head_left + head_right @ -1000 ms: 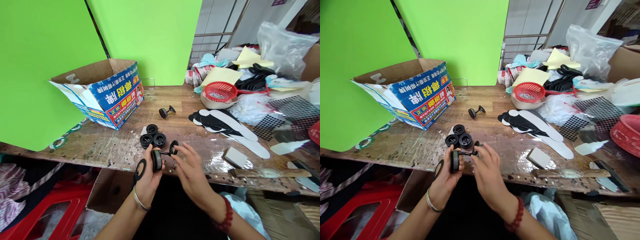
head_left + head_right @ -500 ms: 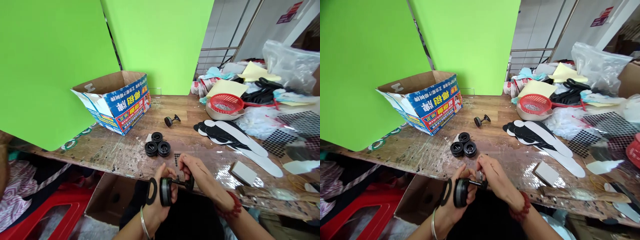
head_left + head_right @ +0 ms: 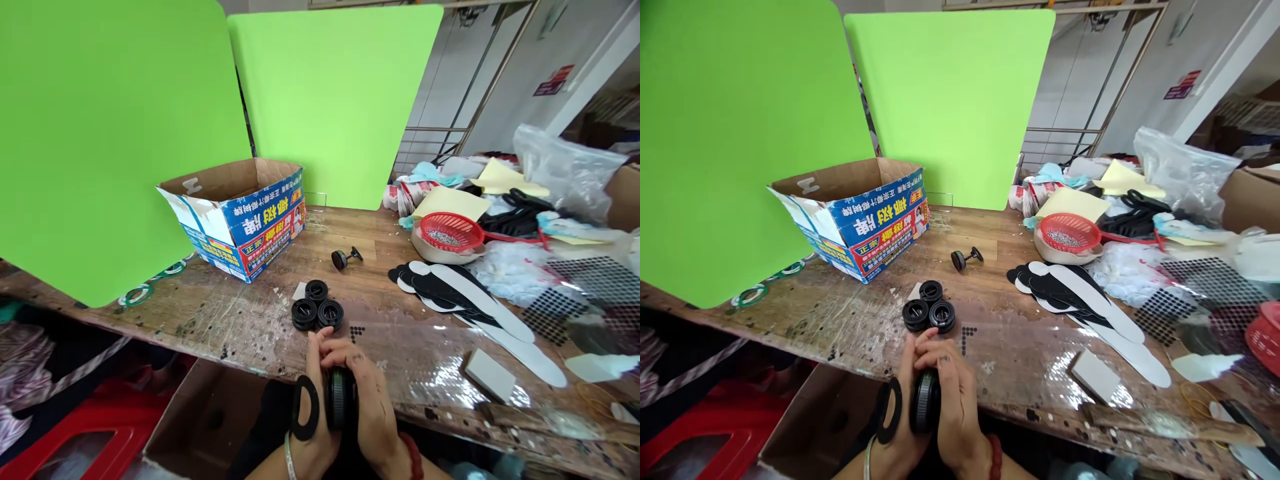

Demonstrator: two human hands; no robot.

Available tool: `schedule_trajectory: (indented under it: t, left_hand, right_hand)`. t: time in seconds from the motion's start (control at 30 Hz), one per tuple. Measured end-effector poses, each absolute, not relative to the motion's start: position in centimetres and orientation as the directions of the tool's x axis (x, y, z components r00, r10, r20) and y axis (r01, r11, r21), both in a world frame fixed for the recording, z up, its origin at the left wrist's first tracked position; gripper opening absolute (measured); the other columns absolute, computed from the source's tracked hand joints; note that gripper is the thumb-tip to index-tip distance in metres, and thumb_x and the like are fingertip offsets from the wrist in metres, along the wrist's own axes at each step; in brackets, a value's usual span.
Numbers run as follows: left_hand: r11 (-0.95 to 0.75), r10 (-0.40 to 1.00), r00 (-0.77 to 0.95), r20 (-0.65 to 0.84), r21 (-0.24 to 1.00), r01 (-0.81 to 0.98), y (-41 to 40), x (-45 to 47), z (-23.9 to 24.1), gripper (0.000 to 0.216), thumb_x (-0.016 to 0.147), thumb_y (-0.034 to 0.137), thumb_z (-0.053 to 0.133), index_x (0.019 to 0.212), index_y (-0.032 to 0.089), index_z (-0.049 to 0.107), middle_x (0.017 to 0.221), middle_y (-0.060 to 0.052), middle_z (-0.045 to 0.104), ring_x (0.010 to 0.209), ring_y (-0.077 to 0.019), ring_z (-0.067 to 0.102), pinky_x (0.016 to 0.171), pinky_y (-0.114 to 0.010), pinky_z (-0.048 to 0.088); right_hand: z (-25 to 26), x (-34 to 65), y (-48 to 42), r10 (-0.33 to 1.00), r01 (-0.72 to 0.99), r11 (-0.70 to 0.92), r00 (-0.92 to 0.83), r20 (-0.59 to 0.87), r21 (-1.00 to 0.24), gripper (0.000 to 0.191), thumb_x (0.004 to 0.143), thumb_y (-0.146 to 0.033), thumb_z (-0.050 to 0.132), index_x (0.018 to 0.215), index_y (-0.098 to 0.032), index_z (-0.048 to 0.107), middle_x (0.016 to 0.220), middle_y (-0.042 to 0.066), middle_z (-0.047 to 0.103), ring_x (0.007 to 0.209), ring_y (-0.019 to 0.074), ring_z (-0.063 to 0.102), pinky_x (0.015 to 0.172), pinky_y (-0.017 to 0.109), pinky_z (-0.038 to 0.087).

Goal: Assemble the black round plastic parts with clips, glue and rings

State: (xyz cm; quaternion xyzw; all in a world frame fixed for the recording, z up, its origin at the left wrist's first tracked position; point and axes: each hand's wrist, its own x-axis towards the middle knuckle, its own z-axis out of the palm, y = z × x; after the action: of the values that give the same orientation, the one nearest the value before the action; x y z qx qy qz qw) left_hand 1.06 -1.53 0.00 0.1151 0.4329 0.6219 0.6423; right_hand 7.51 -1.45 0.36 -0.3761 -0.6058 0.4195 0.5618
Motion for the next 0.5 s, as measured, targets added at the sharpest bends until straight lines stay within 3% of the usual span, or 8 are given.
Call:
schedule_trajectory:
  t: [0.07, 0.13, 0.2, 0.27, 0.3, 0.37, 0.43, 0.5]
  left_hand:
    - [0.203, 0.87, -0.17, -0.462, 0.651, -0.732, -0.4, 0.7, -0.1, 0.058, 0.081, 0.07, 0.057, 0.116, 0.023, 0.06, 0.104, -0.008, 0.068, 0.1, -0.0222, 0.068, 0.086, -0.031, 0.055]
    - [0.119, 0.876, -0.281, -0.392, 0.74, -0.662, 0.8, -0.1, -0.6, 0.051, 0.083, 0.065, 0.057, 0.113, 0.024, 0.059, 0.106, -0.007, 0.067, 0.101, -0.0222, 0.067, 0.089, -0.034, 0.054]
    - [-0.04, 0.882, -0.442, -0.161, 0.911, -0.41, 1.9, -1.4, -1.6, 0.039, 0.084, 0.057, 0.059, 0.104, 0.024, 0.062, 0.106, -0.007, 0.066, 0.103, -0.023, 0.064, 0.094, -0.037, 0.051]
    - [-0.185, 0.857, -0.487, 0.166, 0.983, 0.009, 2.8, -2.7, -2.7, 0.026, 0.083, 0.045, 0.064, 0.097, 0.023, 0.065, 0.112, -0.009, 0.063, 0.112, -0.0268, 0.059, 0.104, -0.044, 0.045]
    - [-0.23, 0.848, -0.429, 0.31, 0.946, 0.229, 3.2, -3.3, -3.3, 0.021, 0.082, 0.038, 0.066, 0.097, 0.023, 0.067, 0.117, -0.01, 0.062, 0.12, -0.0298, 0.055, 0.108, -0.048, 0.041]
    - [-0.259, 0.863, -0.226, 0.452, 0.78, 0.569, 3.7, -4.2, -4.2, 0.028, 0.08, 0.027, 0.066, 0.107, 0.026, 0.07, 0.133, -0.012, 0.055, 0.136, -0.0357, 0.04, 0.114, -0.058, 0.03]
    - [-0.23, 0.899, -0.074, 0.432, 0.609, 0.759, 4.1, -4.6, -4.8, 0.047, 0.078, 0.019, 0.066, 0.124, 0.031, 0.065, 0.149, -0.011, 0.043, 0.145, -0.0402, 0.024, 0.115, -0.067, 0.02]
    - [-0.174, 0.927, -0.03, 0.373, 0.5, 0.848, 4.5, -4.6, -5.3, 0.061, 0.077, 0.016, 0.068, 0.133, 0.035, 0.058, 0.156, -0.011, 0.035, 0.147, -0.0434, 0.017, 0.112, -0.073, 0.014]
  right_hand:
    - [0.7, 7.4, -0.1, 0.93, -0.012, 0.341, -0.141, 0.339, -0.94, 0.048, 0.101, -0.042, 0.031, 0.077, -0.022, 0.067, 0.084, 0.004, 0.072, 0.084, 0.0186, 0.066, 0.083, 0.031, 0.05]
    - [1.1, 7.8, 2.6, 0.945, 0.074, 0.274, -0.203, 0.255, -0.959, 0.052, 0.1, -0.048, 0.03, 0.072, -0.021, 0.065, 0.076, 0.004, 0.07, 0.074, 0.0185, 0.065, 0.074, 0.03, 0.05]
    - [1.2, 8.4, 6.8, 0.971, 0.247, 0.201, -0.178, 0.159, -0.948, 0.059, 0.1, -0.053, 0.025, 0.068, -0.02, 0.062, 0.07, 0.004, 0.067, 0.069, 0.0186, 0.063, 0.066, 0.029, 0.048]
    - [0.7, 9.3, 11.5, 0.975, 0.488, 0.221, -0.081, 0.209, -0.844, 0.059, 0.1, -0.054, 0.022, 0.068, -0.02, 0.059, 0.07, 0.005, 0.067, 0.068, 0.0185, 0.062, 0.066, 0.029, 0.047]
    - [0.3, 9.6, 13.8, 0.966, 0.617, 0.236, -0.064, 0.252, -0.75, 0.056, 0.1, -0.052, 0.022, 0.071, -0.021, 0.058, 0.073, 0.005, 0.068, 0.07, 0.0186, 0.062, 0.066, 0.029, 0.046]
    - [-1.0, 10.0, 17.2, 0.96, 0.696, 0.23, -0.048, 0.276, -0.68, 0.049, 0.099, -0.047, 0.029, 0.068, -0.021, 0.054, 0.07, 0.007, 0.066, 0.068, 0.0197, 0.061, 0.065, 0.029, 0.044]
    - [-2.5, 9.8, 18.9, 0.955, 0.737, 0.241, -0.063, 0.29, -0.632, 0.043, 0.098, -0.041, 0.036, 0.061, -0.022, 0.05, 0.064, 0.008, 0.062, 0.066, 0.0199, 0.059, 0.066, 0.03, 0.043]
    - [-3.8, 9.2, 19.3, 0.945, 0.766, 0.267, -0.09, 0.314, -0.585, 0.039, 0.095, -0.035, 0.042, 0.059, -0.022, 0.047, 0.064, 0.009, 0.061, 0.069, 0.0204, 0.059, 0.071, 0.031, 0.043]
